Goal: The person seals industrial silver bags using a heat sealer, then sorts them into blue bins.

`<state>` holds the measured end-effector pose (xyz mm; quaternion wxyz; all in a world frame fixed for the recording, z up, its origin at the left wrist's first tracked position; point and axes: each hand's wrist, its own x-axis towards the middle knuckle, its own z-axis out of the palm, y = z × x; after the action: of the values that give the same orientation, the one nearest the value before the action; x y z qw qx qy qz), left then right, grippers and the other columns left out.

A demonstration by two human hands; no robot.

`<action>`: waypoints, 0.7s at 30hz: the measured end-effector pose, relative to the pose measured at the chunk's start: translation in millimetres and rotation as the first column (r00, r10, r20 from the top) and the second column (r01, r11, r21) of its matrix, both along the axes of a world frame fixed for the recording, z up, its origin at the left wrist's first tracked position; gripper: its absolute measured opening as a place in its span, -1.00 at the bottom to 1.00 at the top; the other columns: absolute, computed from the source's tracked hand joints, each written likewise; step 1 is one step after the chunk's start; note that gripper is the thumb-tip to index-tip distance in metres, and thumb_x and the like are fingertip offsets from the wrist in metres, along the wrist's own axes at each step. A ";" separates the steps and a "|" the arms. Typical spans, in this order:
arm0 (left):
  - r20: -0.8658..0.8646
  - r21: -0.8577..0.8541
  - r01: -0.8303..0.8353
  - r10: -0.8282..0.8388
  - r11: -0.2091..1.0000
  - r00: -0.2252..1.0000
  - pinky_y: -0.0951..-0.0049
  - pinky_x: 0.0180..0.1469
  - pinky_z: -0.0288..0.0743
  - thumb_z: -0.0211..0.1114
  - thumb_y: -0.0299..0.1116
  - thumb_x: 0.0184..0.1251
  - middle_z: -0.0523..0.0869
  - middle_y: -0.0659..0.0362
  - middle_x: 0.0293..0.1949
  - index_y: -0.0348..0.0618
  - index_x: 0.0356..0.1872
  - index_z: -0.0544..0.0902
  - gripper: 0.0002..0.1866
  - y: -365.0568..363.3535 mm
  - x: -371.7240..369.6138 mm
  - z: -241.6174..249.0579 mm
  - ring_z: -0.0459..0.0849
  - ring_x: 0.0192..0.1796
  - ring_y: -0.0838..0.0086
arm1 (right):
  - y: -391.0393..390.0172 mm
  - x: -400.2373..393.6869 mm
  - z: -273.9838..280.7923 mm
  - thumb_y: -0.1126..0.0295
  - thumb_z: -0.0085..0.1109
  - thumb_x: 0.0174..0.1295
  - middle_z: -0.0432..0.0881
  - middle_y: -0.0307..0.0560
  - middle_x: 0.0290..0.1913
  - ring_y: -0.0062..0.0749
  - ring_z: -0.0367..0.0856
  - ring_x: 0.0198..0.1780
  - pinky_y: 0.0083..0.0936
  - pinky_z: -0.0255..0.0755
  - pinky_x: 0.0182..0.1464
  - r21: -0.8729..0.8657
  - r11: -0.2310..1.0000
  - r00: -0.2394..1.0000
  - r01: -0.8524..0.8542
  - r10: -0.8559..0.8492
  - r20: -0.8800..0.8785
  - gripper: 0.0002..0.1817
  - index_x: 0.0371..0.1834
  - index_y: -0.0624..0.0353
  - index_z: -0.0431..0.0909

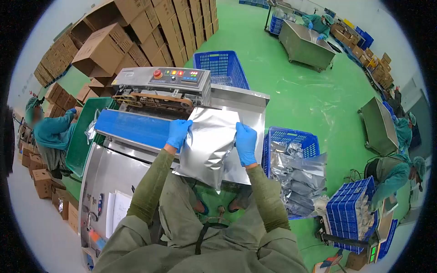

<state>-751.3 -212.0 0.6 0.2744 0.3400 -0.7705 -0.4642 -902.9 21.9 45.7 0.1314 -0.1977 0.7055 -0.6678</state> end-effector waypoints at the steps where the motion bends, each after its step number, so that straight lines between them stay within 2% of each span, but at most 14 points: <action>1: 0.016 0.005 -0.012 0.012 1.000 1.000 0.30 -0.44 0.39 0.37 -0.26 0.22 0.64 0.00 -0.66 -0.34 -0.62 0.68 -0.66 -6.9 1.0 -16.9 0.58 -0.59 0.40 | -6.9 4.1 -2.8 0.24 0.17 0.37 0.44 -0.27 -0.66 -0.60 0.37 -0.54 -0.44 0.29 -0.44 -0.013 1.000 0.990 0.016 -0.014 0.143 -0.59 -0.60 0.29 0.53; 2: -0.152 0.066 0.017 -0.006 0.998 0.988 0.31 -0.46 0.39 0.36 -0.22 0.22 0.63 0.03 -0.68 -0.33 -0.65 0.67 -0.63 -14.5 -0.3 -31.3 0.56 -0.62 0.40 | -12.3 6.4 -5.9 0.25 0.17 0.36 0.44 -0.25 -0.66 -0.59 0.37 -0.54 -0.42 0.30 -0.44 -0.034 0.999 0.992 0.007 -0.003 0.128 -0.59 -0.59 0.31 0.53; 3: -0.023 0.034 0.017 -0.016 0.999 1.000 0.30 -0.47 0.41 0.37 -0.24 0.22 0.66 0.03 -0.67 -0.32 -0.64 0.69 -0.65 -24.0 1.3 -32.2 0.59 -0.63 0.37 | -19.4 6.0 -8.2 0.25 0.18 0.36 0.44 -0.24 -0.66 -0.58 0.37 -0.54 -0.41 0.31 -0.44 -0.056 0.998 0.993 -0.002 0.008 0.114 -0.59 -0.59 0.33 0.53; 8: 0.017 0.013 0.010 -0.010 1.000 1.000 0.31 -0.46 0.47 0.37 -0.26 0.24 0.71 0.05 -0.64 -0.29 -0.61 0.72 -0.68 -49.6 6.6 -19.5 0.67 -0.59 0.37 | -54.4 -8.3 -45.4 0.25 0.17 0.37 0.54 -0.18 -0.59 -0.58 0.41 -0.52 -0.41 0.32 -0.42 -0.065 0.997 0.998 -0.051 0.049 -0.034 -0.62 -0.51 0.36 0.58; 11: 0.027 -0.022 -0.007 0.008 1.000 1.000 0.34 -0.45 0.48 0.38 -0.28 0.24 0.71 0.06 -0.63 -0.29 -0.61 0.72 -0.69 -72.2 15.9 -17.9 0.68 -0.57 0.38 | -72.1 2.4 -39.4 0.24 0.16 0.38 0.54 -0.18 -0.58 -0.60 0.40 -0.50 -0.42 0.31 -0.42 -0.087 0.993 0.992 -0.086 0.093 0.082 -0.61 -0.51 0.36 0.59; 12: 0.018 -0.026 0.009 -0.008 1.000 1.000 0.29 -0.41 0.51 0.35 -0.22 0.26 0.72 0.02 -0.61 -0.30 -0.59 0.73 -0.66 -78.1 21.7 -13.8 0.69 -0.56 0.36 | -81.3 5.8 -41.1 0.32 0.12 0.37 0.56 -0.07 -0.60 -0.45 0.48 -0.53 -0.36 0.37 -0.40 -0.114 0.989 0.990 -0.094 0.105 0.090 -0.70 -0.45 0.33 0.60; 14: 0.212 -0.159 -0.024 0.058 0.987 0.976 0.16 -0.36 0.47 0.22 -0.07 0.32 0.70 -0.07 -0.56 -0.30 -0.53 0.73 -0.55 -113.7 28.5 -34.1 0.63 -0.54 0.38 | -102.1 0.3 -65.1 0.50 -0.03 0.31 0.60 0.20 -0.44 0.01 0.61 -0.44 -0.14 0.46 -0.35 0.058 0.992 0.830 -0.113 0.126 -0.544 -0.85 -0.36 0.24 0.56; 15: 0.217 -0.180 -0.032 0.071 0.983 0.974 0.16 -0.40 0.41 0.22 -0.11 0.33 0.68 0.01 -0.58 -0.27 -0.47 0.73 -0.61 -154.2 38.1 -75.4 0.50 -0.55 0.47 | -110.9 4.6 -59.6 0.50 -0.06 0.33 0.58 0.19 -0.42 0.00 0.57 -0.42 -0.12 0.42 -0.36 0.236 0.968 0.760 -0.086 0.217 -0.612 -0.83 -0.38 0.20 0.54; 16: 0.092 -0.126 0.012 0.000 0.992 0.996 0.18 -0.42 0.37 0.23 -0.16 0.36 0.61 0.18 -0.59 -0.22 -0.36 0.74 -0.69 -148.1 55.8 -57.5 0.40 -0.51 0.52 | -130.8 5.1 -88.6 0.49 -0.05 0.31 0.56 0.17 -0.42 0.01 0.52 -0.41 -0.07 0.37 -0.36 0.045 0.972 0.857 -0.230 0.224 -0.464 -0.85 -0.39 0.16 0.53; 17: 0.077 0.075 0.024 -0.030 0.997 0.997 0.42 -0.15 0.46 0.24 -0.22 0.42 0.66 0.29 -0.31 -0.15 -0.17 0.74 -0.77 -148.4 72.8 -47.3 0.55 -0.26 0.51 | -150.8 -0.6 -112.0 0.46 -0.02 0.29 0.53 0.14 -0.43 0.01 0.48 -0.41 -0.02 0.33 -0.36 0.046 0.982 0.717 -0.181 0.164 -0.678 -0.86 -0.39 0.15 0.54; 18: 0.074 0.109 0.036 -0.045 0.993 0.996 0.42 -0.11 0.46 0.21 -0.22 0.45 0.67 0.26 -0.26 -0.19 -0.12 0.72 -0.74 -156.2 80.2 -42.3 0.57 -0.22 0.51 | -168.9 -2.5 -128.7 0.39 0.08 0.25 0.54 0.09 -0.46 -0.01 0.52 -0.43 -0.03 0.38 -0.35 -0.035 0.987 0.691 -0.159 0.086 -0.718 -0.87 -0.39 0.18 0.55; 19: 0.078 0.118 0.036 -0.045 0.992 0.996 0.42 -0.07 0.47 0.19 -0.22 0.48 0.69 0.23 -0.21 -0.22 -0.06 0.71 -0.71 -164.0 97.8 -40.1 0.59 -0.18 0.50 | -135.2 -8.9 -71.5 0.27 0.16 0.28 0.62 0.06 -0.44 -0.04 0.59 -0.41 -0.12 0.48 -0.31 0.138 0.942 0.539 -0.305 0.290 -0.790 -0.77 -0.41 0.22 0.57; 20: 0.088 0.129 0.023 -0.035 0.991 0.995 0.43 -0.03 0.47 0.16 -0.22 0.51 0.70 0.20 -0.16 -0.26 -0.01 0.70 -0.68 -171.9 114.1 -34.1 0.60 -0.13 0.49 | -91.0 -16.9 -29.0 0.20 0.18 0.29 0.67 0.07 -0.40 -0.04 0.64 -0.39 -0.14 0.51 -0.28 0.088 0.914 0.859 -0.396 0.402 -0.315 -0.72 -0.40 0.21 0.60; 21: 0.099 0.135 0.000 -0.014 0.991 0.995 0.43 0.01 0.48 0.13 -0.22 0.53 0.71 0.17 -0.11 -0.30 0.05 0.68 -0.65 -178.3 136.4 -31.2 0.62 -0.09 0.48 | -51.9 -28.2 -10.7 0.13 0.20 0.30 0.71 0.08 -0.36 -0.03 0.68 -0.37 -0.17 0.54 -0.26 -0.067 0.896 0.861 -0.439 0.441 0.253 -0.67 -0.39 0.21 0.62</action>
<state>-614.9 -390.3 -30.5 0.2104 0.3777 -0.7514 -0.4985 -931.2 -30.0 34.9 0.3713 -0.2640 0.6159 -0.6427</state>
